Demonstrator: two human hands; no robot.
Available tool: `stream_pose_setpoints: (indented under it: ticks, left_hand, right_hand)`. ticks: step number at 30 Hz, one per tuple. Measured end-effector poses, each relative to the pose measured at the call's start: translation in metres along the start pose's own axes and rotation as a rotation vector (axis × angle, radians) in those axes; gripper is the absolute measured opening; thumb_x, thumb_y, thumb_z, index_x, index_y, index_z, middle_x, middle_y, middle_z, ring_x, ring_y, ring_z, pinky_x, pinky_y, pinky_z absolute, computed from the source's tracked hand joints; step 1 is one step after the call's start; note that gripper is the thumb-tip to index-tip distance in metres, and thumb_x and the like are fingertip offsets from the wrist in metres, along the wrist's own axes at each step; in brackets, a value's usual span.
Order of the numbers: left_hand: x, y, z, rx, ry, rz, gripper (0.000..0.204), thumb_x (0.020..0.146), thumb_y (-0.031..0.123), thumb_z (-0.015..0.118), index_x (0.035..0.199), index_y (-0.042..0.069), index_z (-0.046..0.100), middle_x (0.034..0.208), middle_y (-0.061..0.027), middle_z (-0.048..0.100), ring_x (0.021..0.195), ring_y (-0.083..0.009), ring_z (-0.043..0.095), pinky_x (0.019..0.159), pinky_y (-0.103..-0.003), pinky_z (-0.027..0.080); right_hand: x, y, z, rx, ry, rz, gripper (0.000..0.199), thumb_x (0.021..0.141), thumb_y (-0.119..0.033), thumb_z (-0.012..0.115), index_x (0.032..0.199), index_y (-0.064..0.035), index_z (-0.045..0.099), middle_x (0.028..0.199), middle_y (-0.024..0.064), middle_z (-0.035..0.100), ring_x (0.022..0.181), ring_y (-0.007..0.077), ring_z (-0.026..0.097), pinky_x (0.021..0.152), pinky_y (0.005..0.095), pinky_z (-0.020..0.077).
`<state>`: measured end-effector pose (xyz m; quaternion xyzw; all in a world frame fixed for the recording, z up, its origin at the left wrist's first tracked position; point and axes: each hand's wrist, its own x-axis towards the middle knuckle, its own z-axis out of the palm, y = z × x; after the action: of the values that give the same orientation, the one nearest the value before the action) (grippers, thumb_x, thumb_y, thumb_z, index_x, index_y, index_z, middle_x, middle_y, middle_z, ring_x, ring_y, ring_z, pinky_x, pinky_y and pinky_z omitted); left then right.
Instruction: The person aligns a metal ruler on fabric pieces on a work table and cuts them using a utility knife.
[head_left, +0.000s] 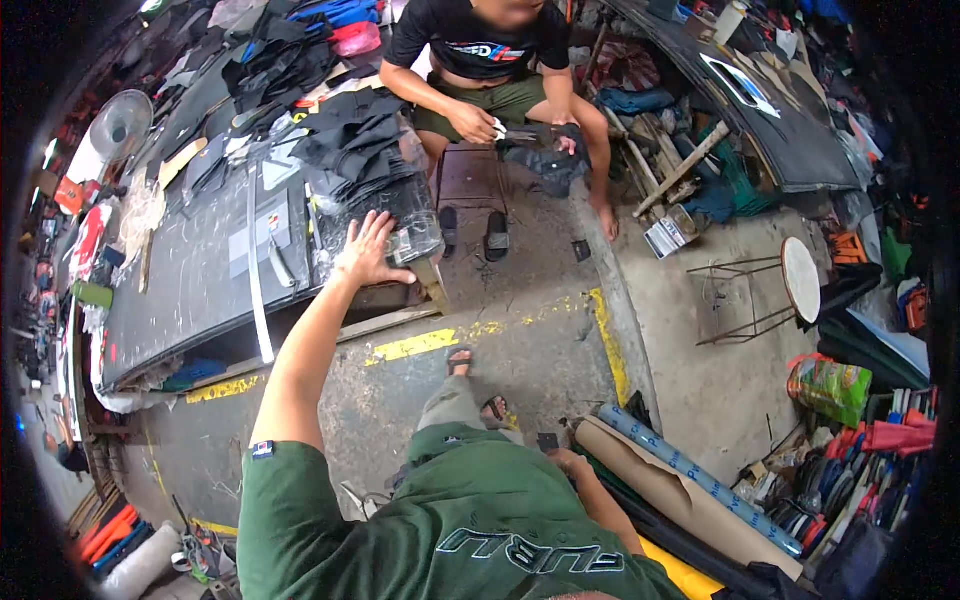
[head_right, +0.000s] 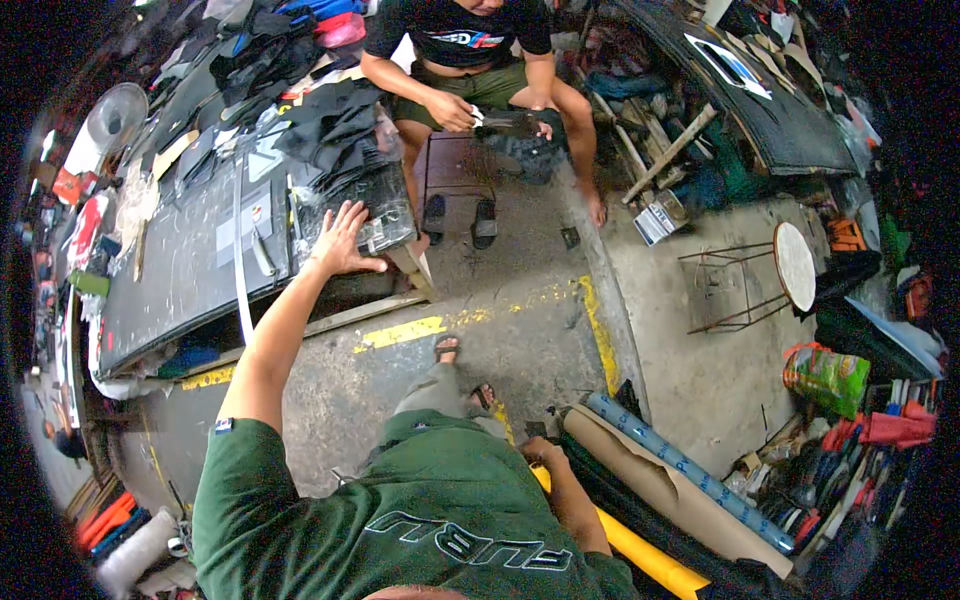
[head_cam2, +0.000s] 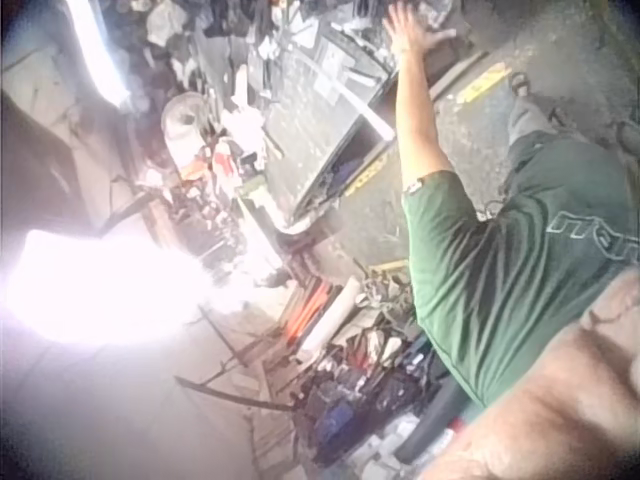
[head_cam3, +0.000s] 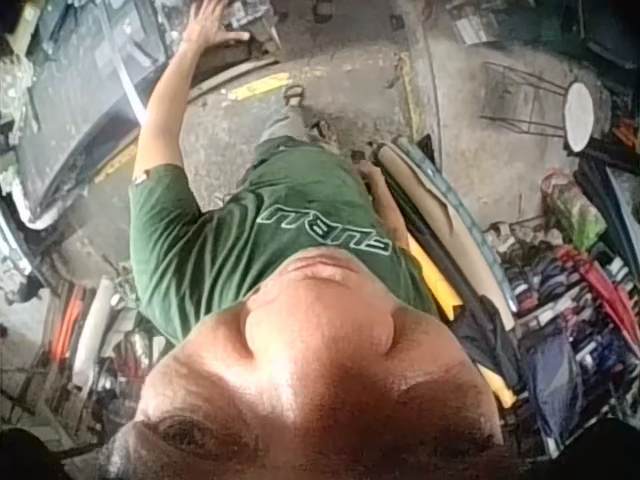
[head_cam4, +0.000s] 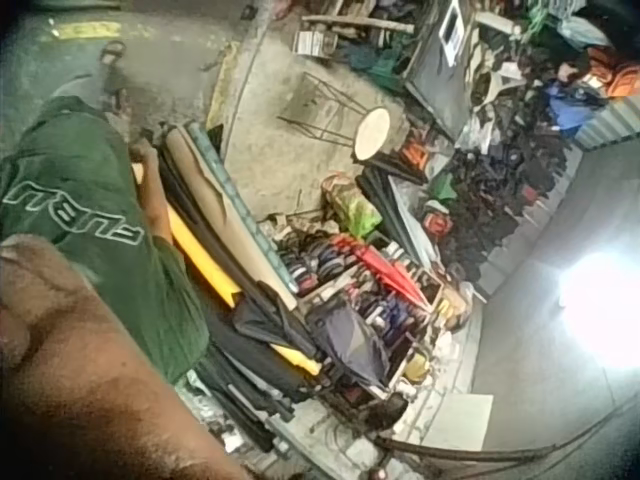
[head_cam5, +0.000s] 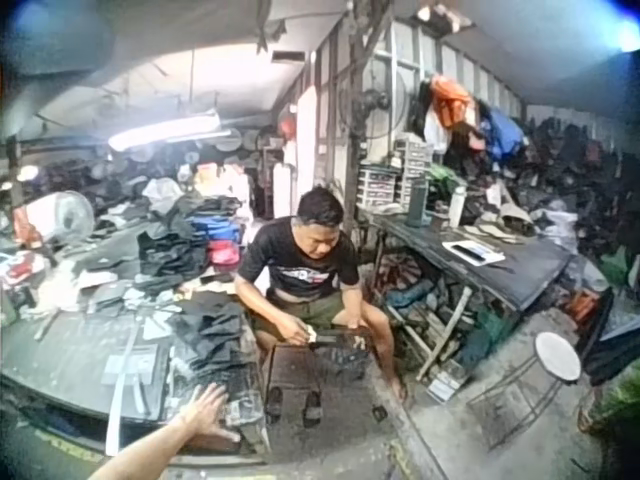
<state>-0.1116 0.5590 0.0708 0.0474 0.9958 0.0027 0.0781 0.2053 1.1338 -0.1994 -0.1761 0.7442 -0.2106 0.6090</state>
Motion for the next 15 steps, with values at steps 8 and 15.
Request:
stream_pose_setpoints:
  ticks: [8,15]
  left_hand:
    - [-0.09,0.092,0.083,-0.607,0.283,0.291,0.025,0.086,0.007,0.061,0.11,0.004,0.068,0.103,-0.0203,0.066,0.094,-0.0394,0.066,0.083,-0.045,0.055]
    - [-0.267,0.067,0.215,-0.713,-0.255,-0.011,0.029,0.099,0.031,0.059,0.1,0.007,0.075,0.099,-0.0239,0.072,0.096,-0.0427,0.069,0.084,-0.051,0.056]
  right_hand:
    - [0.021,0.029,-0.032,0.43,0.127,0.063,0.023,0.085,-0.019,0.073,0.107,-0.0101,0.076,0.09,0.0057,0.074,0.068,0.0189,0.065,0.059,0.0396,0.0523]
    - [0.067,-0.067,-0.047,-0.444,-0.029,-0.049,0.024,0.081,-0.028,0.075,0.097,-0.0116,0.08,0.083,0.0053,0.076,0.067,0.0171,0.068,0.061,0.036,0.0549]
